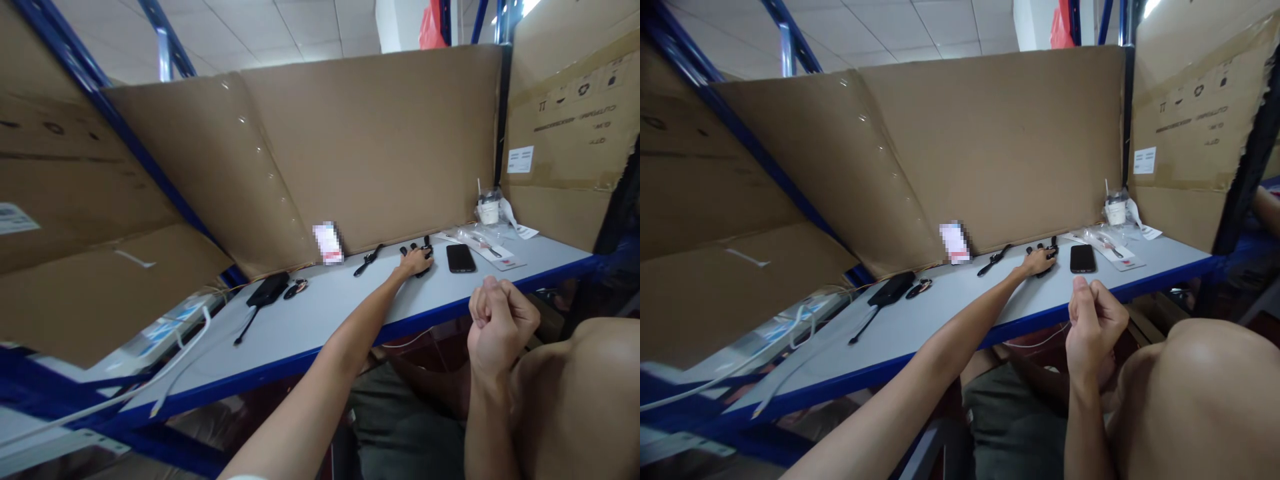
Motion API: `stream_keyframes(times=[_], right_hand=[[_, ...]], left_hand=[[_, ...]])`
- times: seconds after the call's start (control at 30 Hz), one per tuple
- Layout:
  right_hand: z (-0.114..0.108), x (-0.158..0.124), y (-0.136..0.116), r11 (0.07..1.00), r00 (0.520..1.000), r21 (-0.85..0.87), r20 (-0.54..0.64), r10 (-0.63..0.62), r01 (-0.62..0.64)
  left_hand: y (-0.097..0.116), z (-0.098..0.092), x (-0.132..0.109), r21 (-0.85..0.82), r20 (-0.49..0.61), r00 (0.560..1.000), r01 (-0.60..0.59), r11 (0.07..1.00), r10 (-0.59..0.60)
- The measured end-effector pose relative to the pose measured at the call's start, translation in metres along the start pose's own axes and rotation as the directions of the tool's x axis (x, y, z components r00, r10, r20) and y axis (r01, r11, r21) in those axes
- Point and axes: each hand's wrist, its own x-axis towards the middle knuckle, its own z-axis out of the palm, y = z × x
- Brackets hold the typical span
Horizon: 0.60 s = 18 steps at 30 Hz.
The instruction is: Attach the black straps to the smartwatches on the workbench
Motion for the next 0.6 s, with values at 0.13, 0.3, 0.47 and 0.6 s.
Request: stream_keyframes(times=[0.13,0.3,0.47,0.6], right_hand=[[-0.001,0.0,0.002,1.0,1.0,-0.024,0.003,0.006,-0.006],[-0.002,0.0,0.003,0.999,1.0,-0.046,0.013,0.004,-0.003],[-0.002,0.001,0.004,0.999,1.0,-0.032,0.005,0.009,-0.009],[-0.002,0.001,0.006,0.999,1.0,-0.03,0.007,0.013,-0.013]], left_hand=[[-0.017,-0.001,-0.004,0.025,-0.008,0.997,-0.082,0.996,0.082],[-0.043,-0.011,-0.011,0.093,0.033,0.986,-0.168,0.981,0.166],[-0.058,-0.025,-0.016,0.207,0.039,0.986,-0.165,0.964,0.16],[-0.064,-0.027,-0.017,0.24,0.007,0.989,-0.146,0.96,0.149]])
